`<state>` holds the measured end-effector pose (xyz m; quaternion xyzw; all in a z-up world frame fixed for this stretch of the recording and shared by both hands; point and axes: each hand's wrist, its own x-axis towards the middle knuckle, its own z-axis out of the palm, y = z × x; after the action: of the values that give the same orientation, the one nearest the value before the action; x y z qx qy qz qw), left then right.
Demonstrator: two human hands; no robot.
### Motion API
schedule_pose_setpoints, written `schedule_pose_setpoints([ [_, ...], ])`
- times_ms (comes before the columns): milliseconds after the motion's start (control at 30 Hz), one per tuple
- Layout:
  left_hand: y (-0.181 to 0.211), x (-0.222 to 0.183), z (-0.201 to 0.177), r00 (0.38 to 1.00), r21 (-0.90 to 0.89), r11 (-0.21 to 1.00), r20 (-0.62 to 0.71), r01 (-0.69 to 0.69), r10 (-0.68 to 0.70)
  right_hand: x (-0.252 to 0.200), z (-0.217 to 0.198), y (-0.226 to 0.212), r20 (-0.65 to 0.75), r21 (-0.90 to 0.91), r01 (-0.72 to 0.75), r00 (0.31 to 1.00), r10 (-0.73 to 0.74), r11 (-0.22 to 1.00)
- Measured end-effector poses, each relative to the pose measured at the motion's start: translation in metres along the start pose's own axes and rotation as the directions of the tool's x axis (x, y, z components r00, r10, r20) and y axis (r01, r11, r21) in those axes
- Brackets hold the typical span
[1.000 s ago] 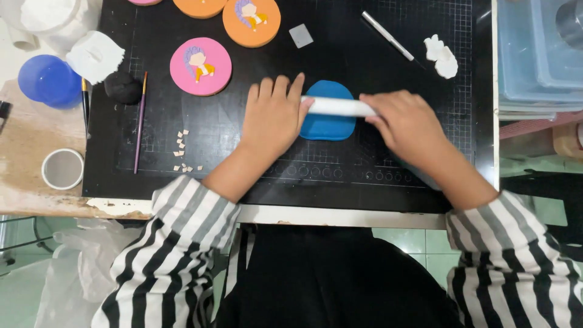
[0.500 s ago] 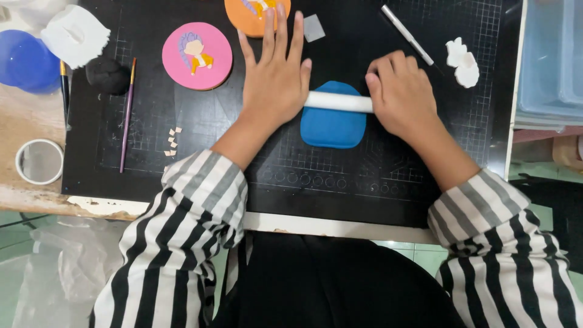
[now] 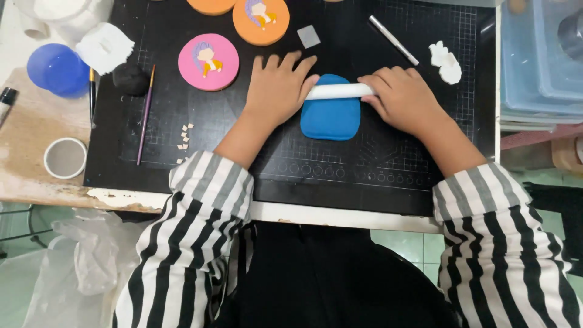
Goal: Rolling out a piece of blue clay and carefully applying small white decorative shapes to it to create a design.
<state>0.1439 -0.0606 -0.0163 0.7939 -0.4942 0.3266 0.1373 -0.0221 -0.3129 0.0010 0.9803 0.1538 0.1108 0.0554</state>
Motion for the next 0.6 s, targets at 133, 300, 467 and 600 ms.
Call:
schedule_pose_setpoints([
  [133, 0.013, -0.004, -0.016, 0.993, 0.067, 0.998, 0.12, 0.01, -0.018, -0.022, -0.015, -0.013, -0.083, 0.022, -0.184, 0.979, 0.186, 0.983],
  [300, 0.046, -0.032, -0.066, 0.919, -0.127, 0.987, 0.391, 0.099, -0.041, -0.063, -0.026, -0.08, 0.063, 0.065, -0.363, 0.931, 0.359, 0.929],
  [467, 0.057, -0.048, -0.064, 0.811, -0.234, 0.943, 0.582, 0.237, -0.06, -0.07, -0.007, -0.096, 0.203, 0.264, -0.506, 0.861, 0.466, 0.821],
  [600, 0.044, -0.015, -0.019, 0.822, -0.107, 0.977, 0.562, 0.187, -0.096, -0.032, -0.004, -0.054, 0.172, 0.119, -0.501, 0.861, 0.479, 0.857],
])
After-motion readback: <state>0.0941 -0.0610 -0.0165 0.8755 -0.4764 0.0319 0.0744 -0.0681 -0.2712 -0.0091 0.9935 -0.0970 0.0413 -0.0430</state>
